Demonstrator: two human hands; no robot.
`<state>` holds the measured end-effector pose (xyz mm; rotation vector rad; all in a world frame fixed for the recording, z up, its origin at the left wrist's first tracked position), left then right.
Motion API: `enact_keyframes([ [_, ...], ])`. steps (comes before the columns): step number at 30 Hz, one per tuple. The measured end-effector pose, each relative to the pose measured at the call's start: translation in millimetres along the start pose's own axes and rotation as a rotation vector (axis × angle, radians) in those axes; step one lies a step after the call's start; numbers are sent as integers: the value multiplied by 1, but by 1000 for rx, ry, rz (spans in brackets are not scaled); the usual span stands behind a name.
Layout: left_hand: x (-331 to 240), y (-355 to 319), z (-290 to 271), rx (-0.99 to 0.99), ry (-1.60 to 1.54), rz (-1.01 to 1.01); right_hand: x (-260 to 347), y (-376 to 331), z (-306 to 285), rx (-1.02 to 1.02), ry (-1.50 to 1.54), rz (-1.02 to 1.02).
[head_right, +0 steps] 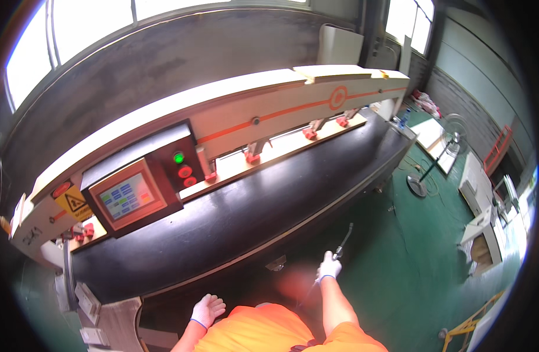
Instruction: The person places rectangular boards into an industrial processing machine, monitors the machine interface, and removes the finished components.
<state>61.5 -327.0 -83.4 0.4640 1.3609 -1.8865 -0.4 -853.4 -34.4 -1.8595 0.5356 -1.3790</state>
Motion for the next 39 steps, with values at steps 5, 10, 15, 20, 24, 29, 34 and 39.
enact_keyframes([
  [5, -47, 9, -60, -191, -102, 162, -13, -65, 43, 307, -1020, -13],
  [10, -122, -27, -134, -455, -170, 374, -104, -218, 137, 956, -2201, -748],
  [15, -130, -80, -263, -626, -352, 652, -118, -262, 236, 820, -2234, -1135],
  [20, -123, -152, -347, -960, -246, 695, -156, -274, 320, 1033, -1735, -537],
  [24, -76, -181, -407, -1066, -280, 620, -187, -286, 370, 1042, -1530, -288],
  [29, -62, -181, -420, -1075, -442, 600, -212, -237, 406, 1048, -1251, 43],
  [34, -75, -176, -411, -1058, -172, 579, -215, -220, 413, 1046, -1163, 59],
  [39, -92, -165, -416, -982, -237, 565, -218, -209, 422, 1026, -1135, 77],
])
Point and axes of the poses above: each hand's wrist, its own y-axis towards the middle knuckle, its own z-axis out of the palm, x = y × z, the point moved 7 cm from there along y, towards the middle knuckle, and after that the axes turned 13 degrees about z, right-handed, at the moved point
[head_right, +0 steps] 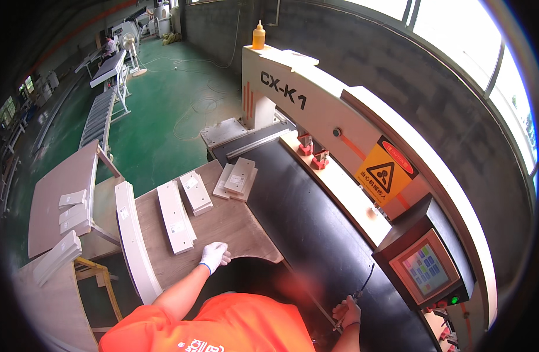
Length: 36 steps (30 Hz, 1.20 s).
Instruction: The person places rectangular boards into an industrial processing machine, monitors the machine interface, and removes the finished components.
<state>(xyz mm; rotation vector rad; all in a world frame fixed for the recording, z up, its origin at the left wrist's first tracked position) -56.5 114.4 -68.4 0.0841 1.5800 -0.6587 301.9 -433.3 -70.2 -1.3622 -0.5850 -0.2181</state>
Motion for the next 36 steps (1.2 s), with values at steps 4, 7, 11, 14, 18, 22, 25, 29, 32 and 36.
enact_keyframes([
  [4, 2, 5, 4, 3, -10, 0, -2, 0, -2, -28, -26, 0],
  [7, 2, 2, 6, 9, 30, 7, -6, -1, -1, -7, 1, 23],
  [11, 4, 4, 5, 35, 27, 3, -7, -16, 8, 20, 88, 57],
  [14, 1, 10, 8, 64, 52, 6, -4, -15, 6, -19, 77, 21],
  [18, 0, 18, 14, 57, 40, -3, 3, -21, 8, -77, 42, -29],
  [22, -10, 21, 29, 74, 53, 5, 6, -20, 7, -55, 62, -27],
  [25, -2, 20, 18, 77, 46, 5, 8, -20, 11, -43, 45, -18],
  [29, 4, 19, 20, 109, 37, 14, -10, 15, -14, 32, 22, 8],
  [32, 4, 19, 23, 135, 75, 26, -8, -38, 16, -16, 45, 66],
  [36, -2, 9, 18, 122, 59, 27, -14, -12, 4, 0, 119, 24],
])
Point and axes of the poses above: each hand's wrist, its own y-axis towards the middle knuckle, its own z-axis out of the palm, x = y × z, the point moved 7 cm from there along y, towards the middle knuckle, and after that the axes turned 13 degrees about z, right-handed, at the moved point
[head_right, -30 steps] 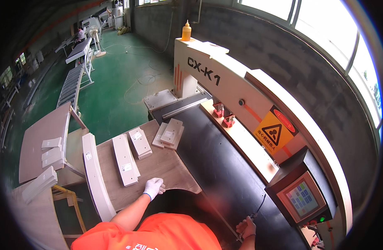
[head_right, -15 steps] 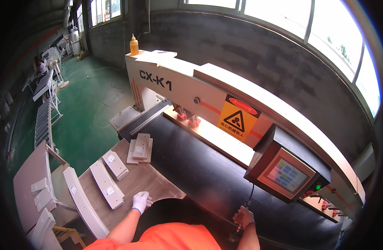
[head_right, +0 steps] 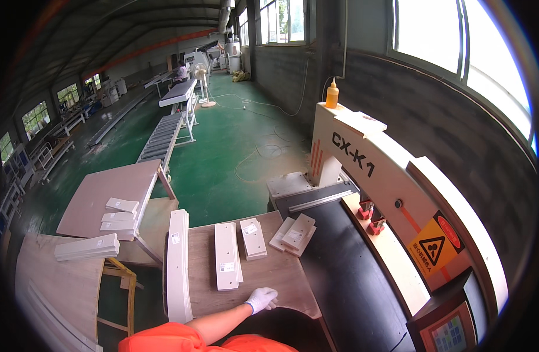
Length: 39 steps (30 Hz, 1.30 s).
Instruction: The person places rectangular boards into an industrial processing machine, monitors the machine interface, and removes the finished components.
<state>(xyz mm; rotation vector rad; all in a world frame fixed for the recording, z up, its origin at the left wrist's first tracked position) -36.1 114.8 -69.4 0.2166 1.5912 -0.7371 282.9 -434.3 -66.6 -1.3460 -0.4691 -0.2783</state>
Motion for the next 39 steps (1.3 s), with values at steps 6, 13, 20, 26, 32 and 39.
enact_keyframes([
  [6, 9, 5, 3, -14, -24, 18, 3, 27, -11, 100, 5, 45],
  [13, 5, -2, 0, -16, 18, 24, 2, 30, -16, 26, -96, 38],
  [20, -359, -198, 95, 870, -401, 1018, 6, 2, -7, 9, -153, -2],
  [26, -468, -369, 60, 1157, -553, 2236, 2, 10, -4, 54, 65, -12],
  [32, -481, -402, 46, 1167, -615, 2639, 25, -95, 60, -97, -331, 20],
  [39, -486, -407, 52, 1145, -631, 2642, 21, -66, 41, 132, -112, -111],
])
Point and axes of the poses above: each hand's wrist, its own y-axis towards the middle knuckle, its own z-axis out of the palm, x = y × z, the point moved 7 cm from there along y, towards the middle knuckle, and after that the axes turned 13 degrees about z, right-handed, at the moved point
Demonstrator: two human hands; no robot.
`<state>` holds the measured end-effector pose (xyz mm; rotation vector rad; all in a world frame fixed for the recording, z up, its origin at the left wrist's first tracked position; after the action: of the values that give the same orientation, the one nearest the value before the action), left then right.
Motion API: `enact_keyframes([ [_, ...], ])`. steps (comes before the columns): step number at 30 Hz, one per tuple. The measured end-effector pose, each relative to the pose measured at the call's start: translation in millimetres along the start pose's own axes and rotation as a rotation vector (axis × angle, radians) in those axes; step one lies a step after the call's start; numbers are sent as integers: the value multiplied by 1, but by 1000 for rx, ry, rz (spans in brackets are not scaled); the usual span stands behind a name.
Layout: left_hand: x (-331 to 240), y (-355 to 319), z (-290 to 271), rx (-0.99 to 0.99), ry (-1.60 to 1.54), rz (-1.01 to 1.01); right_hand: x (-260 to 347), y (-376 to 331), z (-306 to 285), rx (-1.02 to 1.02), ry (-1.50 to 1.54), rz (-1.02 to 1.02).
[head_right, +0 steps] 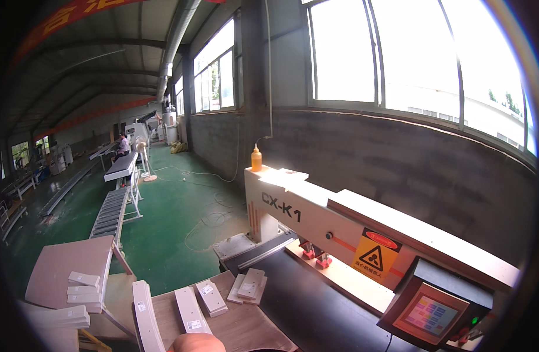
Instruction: The person places rectangular boards into an industrial processing machine, monitors the machine interface, and removes the finished components.
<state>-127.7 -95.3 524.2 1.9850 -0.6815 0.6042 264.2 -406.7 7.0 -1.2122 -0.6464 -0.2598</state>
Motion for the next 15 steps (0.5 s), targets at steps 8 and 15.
enact_keyframes([
  [8, 41, -10, 7, -70, -94, -78, -10, 31, -27, -164, -342, -590],
  [15, 83, -32, 31, -330, -428, -316, -38, 40, -35, -86, 115, 27],
])
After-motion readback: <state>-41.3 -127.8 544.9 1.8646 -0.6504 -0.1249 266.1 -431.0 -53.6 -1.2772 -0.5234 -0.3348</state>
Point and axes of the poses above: each hand's wrist, its own y-axis towards the middle knuckle, its own z-axis out of the palm, x = y × z, the point moved 7 cm from there along y, towards the middle knuckle, and after that the axes turned 13 degrees about z, right-handed, at the moved point
